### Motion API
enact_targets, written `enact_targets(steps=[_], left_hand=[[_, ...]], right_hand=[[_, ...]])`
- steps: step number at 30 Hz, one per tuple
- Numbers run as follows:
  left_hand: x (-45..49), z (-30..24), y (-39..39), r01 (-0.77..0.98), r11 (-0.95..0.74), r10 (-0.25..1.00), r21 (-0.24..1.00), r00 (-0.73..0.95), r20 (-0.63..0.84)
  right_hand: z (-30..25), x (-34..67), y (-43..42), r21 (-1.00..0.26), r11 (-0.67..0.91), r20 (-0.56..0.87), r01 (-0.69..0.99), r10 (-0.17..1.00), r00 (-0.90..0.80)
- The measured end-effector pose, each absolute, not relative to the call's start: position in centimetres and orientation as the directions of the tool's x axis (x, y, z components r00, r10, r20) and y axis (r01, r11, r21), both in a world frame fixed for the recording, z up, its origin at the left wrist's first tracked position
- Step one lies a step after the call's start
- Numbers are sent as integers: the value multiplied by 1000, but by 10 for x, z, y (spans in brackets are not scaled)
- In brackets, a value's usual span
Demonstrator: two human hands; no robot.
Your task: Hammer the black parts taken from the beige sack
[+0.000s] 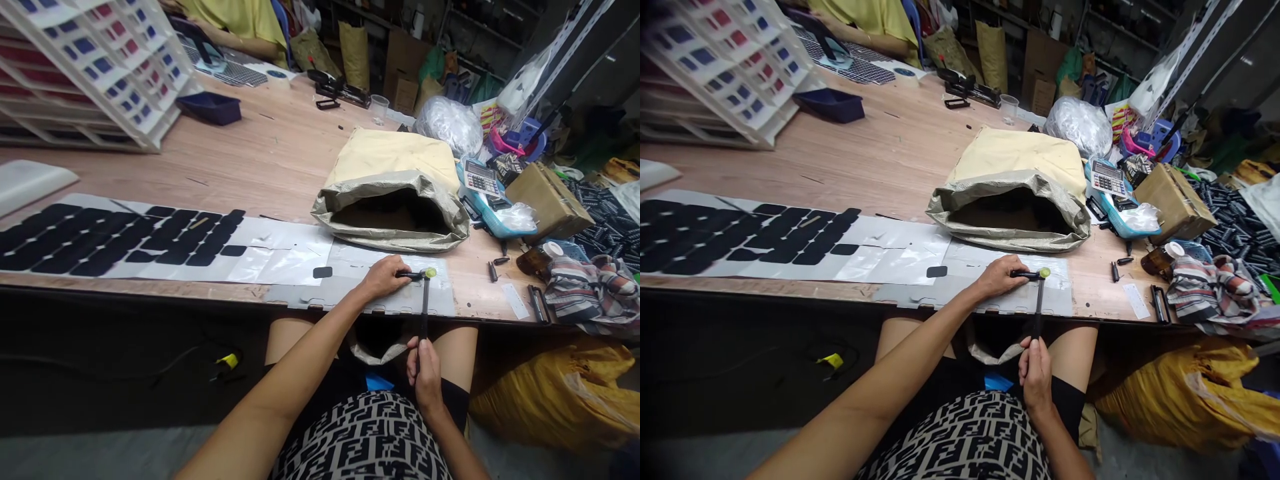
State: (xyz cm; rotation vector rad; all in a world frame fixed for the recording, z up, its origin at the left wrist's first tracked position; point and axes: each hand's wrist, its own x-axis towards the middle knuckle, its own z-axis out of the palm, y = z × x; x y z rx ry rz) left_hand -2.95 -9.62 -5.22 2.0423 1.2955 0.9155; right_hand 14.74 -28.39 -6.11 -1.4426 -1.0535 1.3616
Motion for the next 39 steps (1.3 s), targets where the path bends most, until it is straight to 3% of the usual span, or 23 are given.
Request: enact_targets(steps=[10, 19, 25, 33, 36, 39], left_hand=[[-30, -57, -95, 537, -405, 910, 740, 317, 268], [-32, -50, -96, 514, -451, 886, 730, 360, 294], [-39, -41, -139, 478, -598, 795, 643, 455, 402], [-51, -40, -199, 579, -611, 784, 540, 536, 312], [-50, -26, -173, 536, -588, 800, 606, 495, 339], [-40, -9, -119, 560, -491, 871, 667, 301, 389]], right_hand=[[-56, 143, -282, -954, -297, -295, 44, 955, 34], [-70, 153, -272, -935, -253, -317, -247, 909, 271], [-75, 156, -269, -909, -270, -356, -318, 899, 255], [-79, 156, -270, -913, -260, -344, -315, 906, 246], [-81, 157, -270, -914, -260, -340, -312, 910, 238], [-83, 157, -270, -924, -251, -324, -290, 915, 242]])
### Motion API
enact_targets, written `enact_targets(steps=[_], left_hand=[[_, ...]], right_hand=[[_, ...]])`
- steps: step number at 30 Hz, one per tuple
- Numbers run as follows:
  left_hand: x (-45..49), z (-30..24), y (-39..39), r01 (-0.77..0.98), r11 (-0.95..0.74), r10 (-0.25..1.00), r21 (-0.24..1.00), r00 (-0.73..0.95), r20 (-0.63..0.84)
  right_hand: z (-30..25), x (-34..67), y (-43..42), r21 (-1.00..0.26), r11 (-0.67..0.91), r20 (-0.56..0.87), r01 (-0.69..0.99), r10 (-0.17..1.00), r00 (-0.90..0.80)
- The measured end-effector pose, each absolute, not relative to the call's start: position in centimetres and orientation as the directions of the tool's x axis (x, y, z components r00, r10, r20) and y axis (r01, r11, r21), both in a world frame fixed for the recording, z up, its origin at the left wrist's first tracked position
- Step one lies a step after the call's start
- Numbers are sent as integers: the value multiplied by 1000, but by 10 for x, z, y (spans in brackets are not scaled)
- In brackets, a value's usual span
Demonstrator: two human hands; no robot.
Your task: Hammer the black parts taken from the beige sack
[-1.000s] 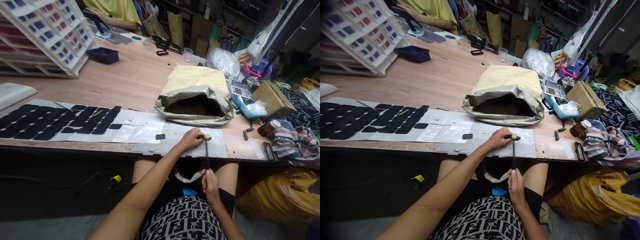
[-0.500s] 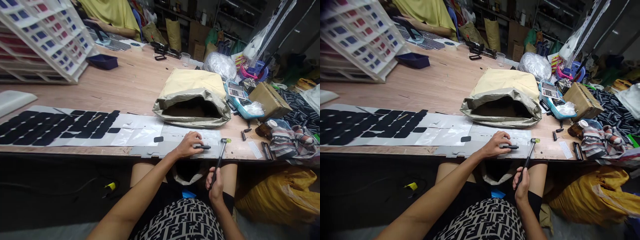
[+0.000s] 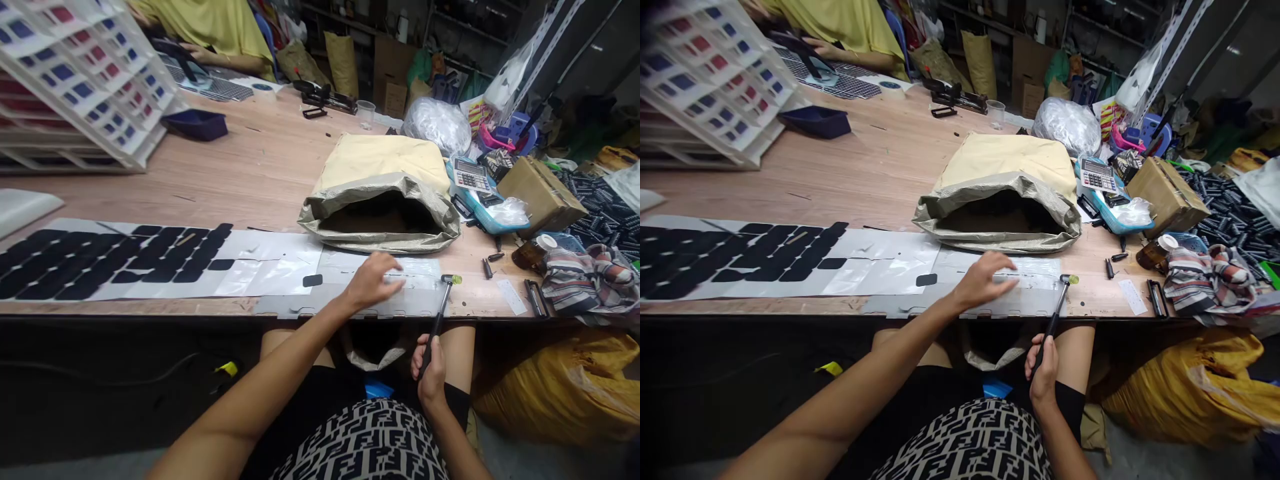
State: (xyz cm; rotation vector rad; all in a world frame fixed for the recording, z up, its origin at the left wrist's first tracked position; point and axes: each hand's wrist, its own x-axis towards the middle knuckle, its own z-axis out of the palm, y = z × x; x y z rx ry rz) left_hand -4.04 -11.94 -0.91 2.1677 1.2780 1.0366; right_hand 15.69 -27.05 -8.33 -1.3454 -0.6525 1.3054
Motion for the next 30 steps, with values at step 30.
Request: enact_targets(steps=[30], left_hand=[[-31, -7, -6, 723, -206, 959, 659, 17, 282]], right_hand=[[-97, 164, -272, -955, -222, -264, -197, 938, 224]])
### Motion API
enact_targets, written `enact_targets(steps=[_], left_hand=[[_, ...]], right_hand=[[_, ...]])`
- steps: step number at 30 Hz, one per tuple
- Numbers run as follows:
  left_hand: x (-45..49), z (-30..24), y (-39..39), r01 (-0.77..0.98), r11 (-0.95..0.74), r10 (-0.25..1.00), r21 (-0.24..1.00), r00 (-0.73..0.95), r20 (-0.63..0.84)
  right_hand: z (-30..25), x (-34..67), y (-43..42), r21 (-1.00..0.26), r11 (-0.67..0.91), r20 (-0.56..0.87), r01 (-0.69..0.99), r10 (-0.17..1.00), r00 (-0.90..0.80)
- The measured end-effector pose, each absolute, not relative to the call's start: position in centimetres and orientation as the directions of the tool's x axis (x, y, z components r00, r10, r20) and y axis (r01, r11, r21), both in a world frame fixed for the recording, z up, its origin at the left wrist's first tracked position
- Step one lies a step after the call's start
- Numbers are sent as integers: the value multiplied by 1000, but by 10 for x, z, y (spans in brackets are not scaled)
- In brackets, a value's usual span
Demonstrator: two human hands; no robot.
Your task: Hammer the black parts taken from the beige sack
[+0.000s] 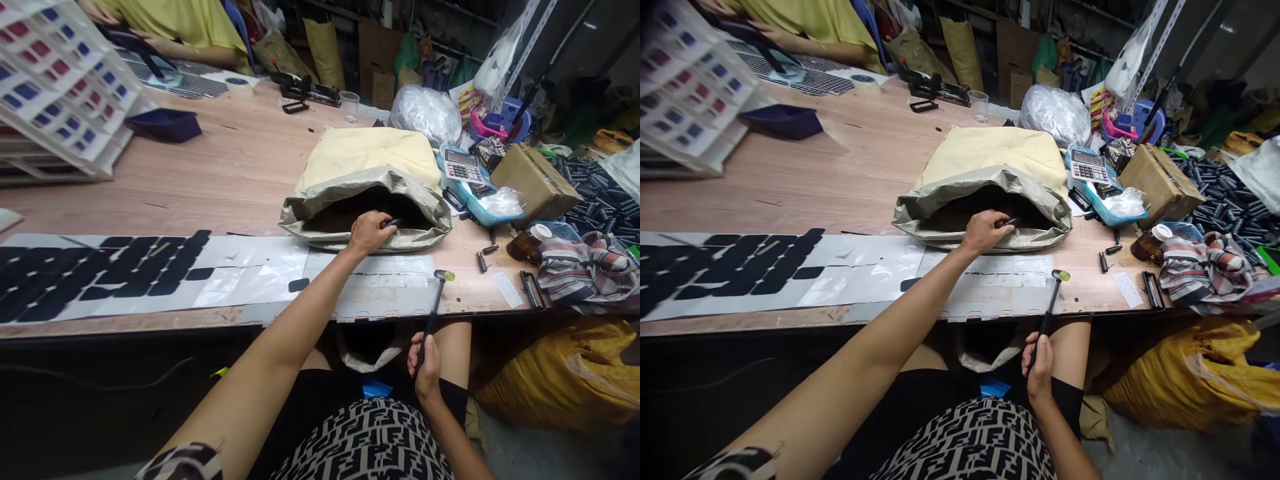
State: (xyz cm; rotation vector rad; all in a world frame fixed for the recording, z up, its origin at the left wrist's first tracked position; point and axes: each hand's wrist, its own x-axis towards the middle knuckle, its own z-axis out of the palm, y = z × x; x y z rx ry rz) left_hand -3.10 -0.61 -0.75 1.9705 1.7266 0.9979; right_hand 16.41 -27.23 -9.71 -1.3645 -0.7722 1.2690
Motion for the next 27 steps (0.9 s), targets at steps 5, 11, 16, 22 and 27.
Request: enact_targets(steps=[5, 11, 16, 22, 27], left_hand=[[-40, -23, -73, 644, -497, 863, 582, 300, 405], [-29, -51, -97, 603, -512, 857, 612, 411, 311], [-30, -55, -89, 578, -499, 862, 646, 411, 298], [-30, -53, -90, 545, -450, 888, 707, 355, 292], [-33, -48, -89, 538, -453, 884, 711, 371, 283]], right_hand=[[-103, 166, -271, -958, -209, -251, -196, 942, 223], [-100, 167, -270, -960, -210, -250, -185, 941, 230], [-94, 169, -273, -973, -208, -227, -102, 942, 247], [-81, 163, -283, -973, -232, -232, -19, 959, 161], [-66, 157, -285, -973, -230, -227, 23, 969, 94]])
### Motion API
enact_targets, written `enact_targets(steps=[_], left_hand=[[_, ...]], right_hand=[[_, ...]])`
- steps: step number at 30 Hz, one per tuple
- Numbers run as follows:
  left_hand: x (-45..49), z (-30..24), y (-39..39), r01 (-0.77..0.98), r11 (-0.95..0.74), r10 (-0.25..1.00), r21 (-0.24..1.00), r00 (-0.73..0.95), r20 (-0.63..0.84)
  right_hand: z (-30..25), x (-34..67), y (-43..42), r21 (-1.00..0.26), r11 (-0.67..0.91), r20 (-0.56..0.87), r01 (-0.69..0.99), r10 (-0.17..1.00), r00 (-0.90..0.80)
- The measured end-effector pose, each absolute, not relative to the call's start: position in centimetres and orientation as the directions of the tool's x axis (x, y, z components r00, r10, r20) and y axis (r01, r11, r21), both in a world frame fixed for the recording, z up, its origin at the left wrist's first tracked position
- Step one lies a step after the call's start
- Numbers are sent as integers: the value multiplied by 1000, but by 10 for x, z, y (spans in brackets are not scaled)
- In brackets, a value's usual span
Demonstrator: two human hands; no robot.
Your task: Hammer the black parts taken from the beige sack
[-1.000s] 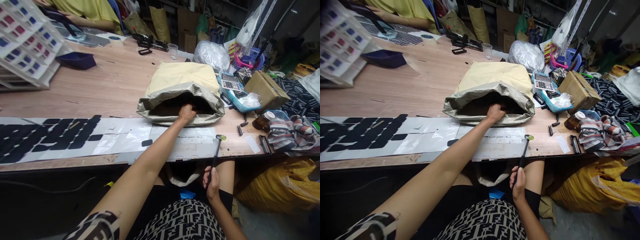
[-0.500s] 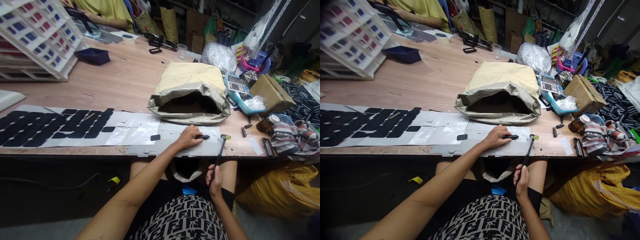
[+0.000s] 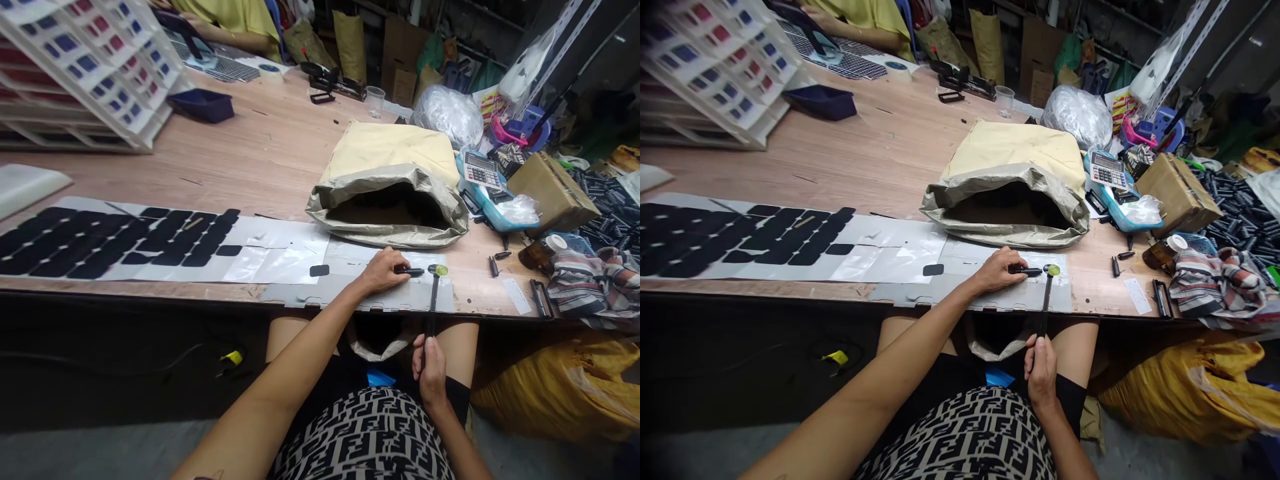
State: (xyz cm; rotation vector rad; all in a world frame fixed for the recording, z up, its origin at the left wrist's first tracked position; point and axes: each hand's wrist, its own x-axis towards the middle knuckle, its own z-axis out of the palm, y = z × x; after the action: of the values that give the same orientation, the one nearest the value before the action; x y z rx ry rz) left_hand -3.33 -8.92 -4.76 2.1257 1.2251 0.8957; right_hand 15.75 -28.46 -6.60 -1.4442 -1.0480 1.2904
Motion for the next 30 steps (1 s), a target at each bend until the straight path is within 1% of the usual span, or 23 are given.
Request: enact_targets(steps=[5, 10, 15, 20, 24, 28, 30], left_hand=[[-38, -50, -86, 505, -470, 869, 724, 410, 278], [-39, -52, -84, 493, -483, 857, 724, 437, 274], [-39, -54, -82, 494, -488, 855, 720, 435, 281], [-38, -54, -83, 502, -488, 858, 714, 427, 286], [-38, -51, -84, 511, -484, 862, 710, 419, 286], [-38, -47, -87, 530, -469, 872, 707, 403, 277], [-36, -45, -89, 553, -458, 881, 697, 389, 270]], right_hand=[[-65, 156, -282, -968, -246, -244, 44, 969, 45], [-63, 153, -283, -961, -264, -260, 82, 964, 63], [-60, 148, -283, -964, -249, -249, 91, 969, 13], [-64, 147, -281, -953, -290, -289, 89, 957, 20], [-67, 151, -281, -960, -277, -274, 46, 959, 65], [-70, 153, -278, -974, -224, -226, -36, 955, 189], [-71, 154, -275, -971, -214, -235, -106, 938, 254]])
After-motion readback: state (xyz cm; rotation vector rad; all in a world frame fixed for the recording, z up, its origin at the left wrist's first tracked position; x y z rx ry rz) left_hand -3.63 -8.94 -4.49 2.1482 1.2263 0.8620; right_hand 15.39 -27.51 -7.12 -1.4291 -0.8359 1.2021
